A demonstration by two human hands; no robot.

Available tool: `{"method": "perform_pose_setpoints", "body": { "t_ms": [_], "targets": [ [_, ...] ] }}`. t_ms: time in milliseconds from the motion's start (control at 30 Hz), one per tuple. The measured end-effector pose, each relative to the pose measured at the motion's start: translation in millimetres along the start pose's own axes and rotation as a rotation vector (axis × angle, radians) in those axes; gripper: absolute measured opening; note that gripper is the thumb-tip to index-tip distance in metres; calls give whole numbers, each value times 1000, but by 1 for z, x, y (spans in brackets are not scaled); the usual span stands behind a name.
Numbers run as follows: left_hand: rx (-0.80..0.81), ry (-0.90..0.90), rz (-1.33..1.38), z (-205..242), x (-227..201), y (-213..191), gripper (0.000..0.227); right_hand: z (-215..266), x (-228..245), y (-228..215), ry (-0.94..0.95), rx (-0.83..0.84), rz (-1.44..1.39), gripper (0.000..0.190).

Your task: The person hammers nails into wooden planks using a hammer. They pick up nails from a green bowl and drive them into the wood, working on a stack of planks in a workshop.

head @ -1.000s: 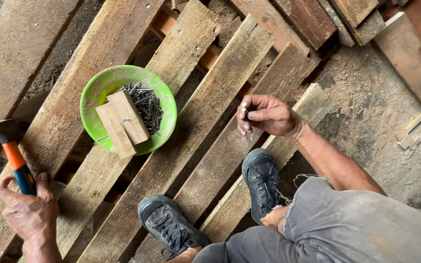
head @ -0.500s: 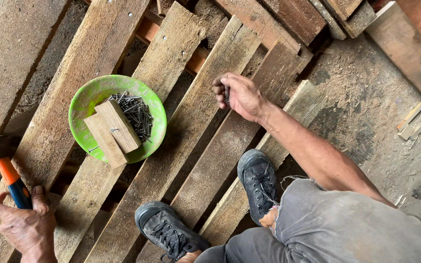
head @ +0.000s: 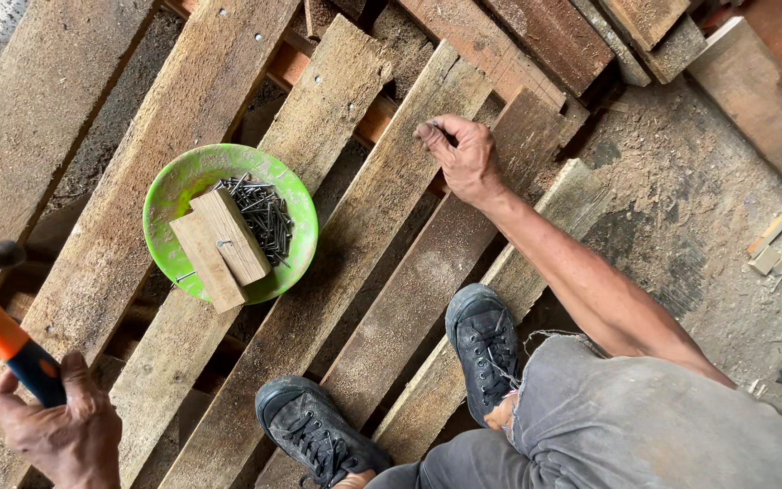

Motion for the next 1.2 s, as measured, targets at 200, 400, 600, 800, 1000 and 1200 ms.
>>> {"method": "perform_pose_setpoints", "body": {
  "t_ms": [200, 400, 600, 800, 1000, 1200],
  "targets": [
    [83, 21, 552, 13, -144, -14, 16, -18, 20, 11, -254, -16, 86, 26],
    [487, 197, 550, 15, -219, 35, 18, -19, 12, 16, -332, -11, 70, 13],
    [605, 301, 533, 18, -292, 70, 21, -17, 7, 20, -196, -6, 88, 11],
    [777, 392, 245, 19, -347, 108, 20, -19, -6, 19, -172, -14, 135, 14],
    [828, 480, 132, 25, -359, 116, 29, -14, 11, 17, -233, -17, 180, 10],
    [463, 627, 234, 47, -347, 134, 31, -9, 18, -1, 118, 6, -171, 6]
  ]
}}
Point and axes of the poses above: each hand's wrist, its own z-axis away from the middle knuckle, its own y-axis out of the palm, x = y × z, the point moved 6 cm from there along -z, towards the middle knuckle, and after that the axes turned 5 degrees about y, right-handed, at the moved point
